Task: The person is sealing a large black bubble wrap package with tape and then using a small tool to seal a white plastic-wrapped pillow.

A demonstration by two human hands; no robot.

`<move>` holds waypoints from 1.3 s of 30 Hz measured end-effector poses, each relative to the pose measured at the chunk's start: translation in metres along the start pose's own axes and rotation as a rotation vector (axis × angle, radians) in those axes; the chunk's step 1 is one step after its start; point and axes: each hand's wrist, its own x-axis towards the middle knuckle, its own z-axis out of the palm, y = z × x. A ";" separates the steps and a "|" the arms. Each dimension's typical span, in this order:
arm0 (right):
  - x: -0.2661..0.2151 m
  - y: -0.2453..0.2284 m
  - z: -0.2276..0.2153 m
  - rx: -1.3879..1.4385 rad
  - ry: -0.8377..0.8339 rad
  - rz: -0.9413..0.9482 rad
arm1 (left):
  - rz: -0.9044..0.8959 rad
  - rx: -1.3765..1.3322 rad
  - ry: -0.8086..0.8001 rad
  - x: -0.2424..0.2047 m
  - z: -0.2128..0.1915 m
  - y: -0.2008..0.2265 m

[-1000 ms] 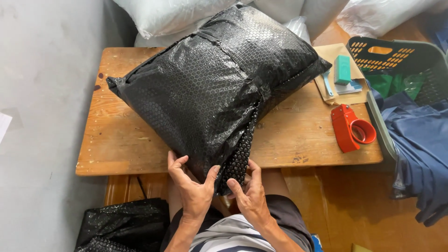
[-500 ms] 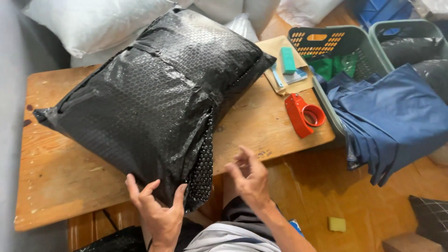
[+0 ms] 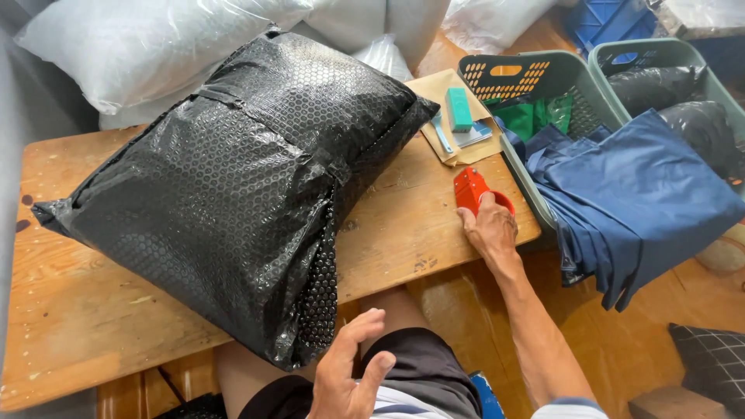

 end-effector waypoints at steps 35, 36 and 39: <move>-0.248 -0.034 0.005 0.974 -0.695 0.010 | -1.102 -0.883 0.467 0.038 0.038 -0.031; -0.249 -0.037 0.002 0.941 -0.724 0.011 | -1.105 -0.889 0.505 0.039 0.039 -0.030; -0.256 -0.045 -0.003 1.069 -0.742 0.045 | -1.062 -0.907 0.535 0.032 0.043 -0.047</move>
